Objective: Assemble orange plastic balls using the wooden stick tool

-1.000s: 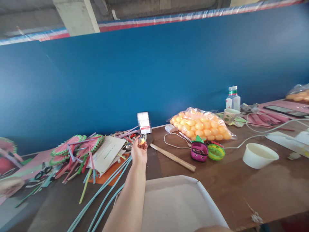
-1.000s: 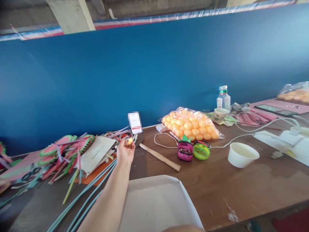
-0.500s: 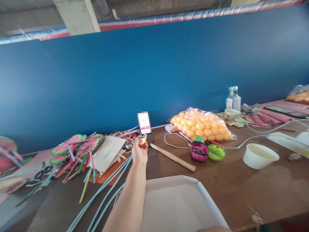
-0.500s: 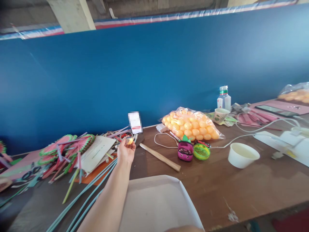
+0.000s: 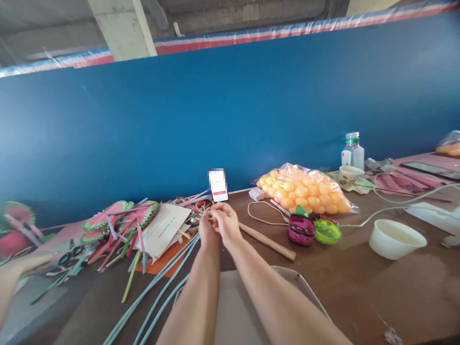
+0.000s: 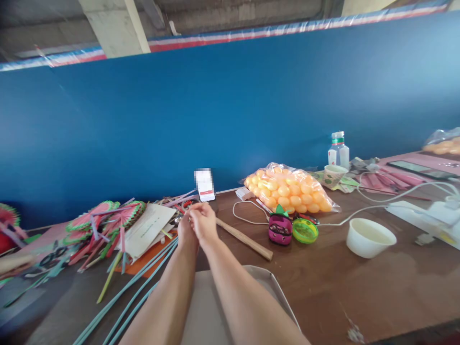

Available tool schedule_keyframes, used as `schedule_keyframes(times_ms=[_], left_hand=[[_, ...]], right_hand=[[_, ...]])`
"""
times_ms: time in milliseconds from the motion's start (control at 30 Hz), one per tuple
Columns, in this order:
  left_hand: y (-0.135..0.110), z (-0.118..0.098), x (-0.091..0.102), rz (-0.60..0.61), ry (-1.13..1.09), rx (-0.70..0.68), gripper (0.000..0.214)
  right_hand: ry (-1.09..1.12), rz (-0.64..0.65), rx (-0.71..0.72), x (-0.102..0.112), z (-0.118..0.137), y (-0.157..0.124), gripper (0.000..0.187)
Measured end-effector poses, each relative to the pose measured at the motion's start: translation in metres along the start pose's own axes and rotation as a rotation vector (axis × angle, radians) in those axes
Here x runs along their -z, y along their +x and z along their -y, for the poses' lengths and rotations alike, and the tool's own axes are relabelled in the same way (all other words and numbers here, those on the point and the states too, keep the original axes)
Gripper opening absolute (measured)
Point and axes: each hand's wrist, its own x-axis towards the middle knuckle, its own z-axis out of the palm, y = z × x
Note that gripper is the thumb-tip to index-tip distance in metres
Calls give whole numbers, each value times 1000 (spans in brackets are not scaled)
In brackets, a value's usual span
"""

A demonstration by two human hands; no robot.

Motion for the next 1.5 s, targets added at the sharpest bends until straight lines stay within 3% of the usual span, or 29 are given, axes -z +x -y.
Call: schedule_keyframes(times_ms=[100, 167, 433, 867, 1333, 1500], left_hand=[[4, -1, -2, -127, 49, 99, 12], [5, -3, -4, -133, 57, 111, 14], [0, -5, -8, -92, 33, 99, 11], [6, -1, -6, -49, 52, -5, 27], [-2, 1, -6, 132, 207, -160, 31], [-3, 0, -8, 124, 204, -140, 38]], right_hand=[[-45, -347, -182, 30, -13, 33, 12], [-46, -393, -224, 38, -19, 40, 15], [-92, -158, -200, 33, -24, 34, 20], [-43, -88, -240, 31, -18, 28, 29], [83, -13, -254, 34, -16, 30, 36], [131, -30, -240, 35, -15, 31, 36]])
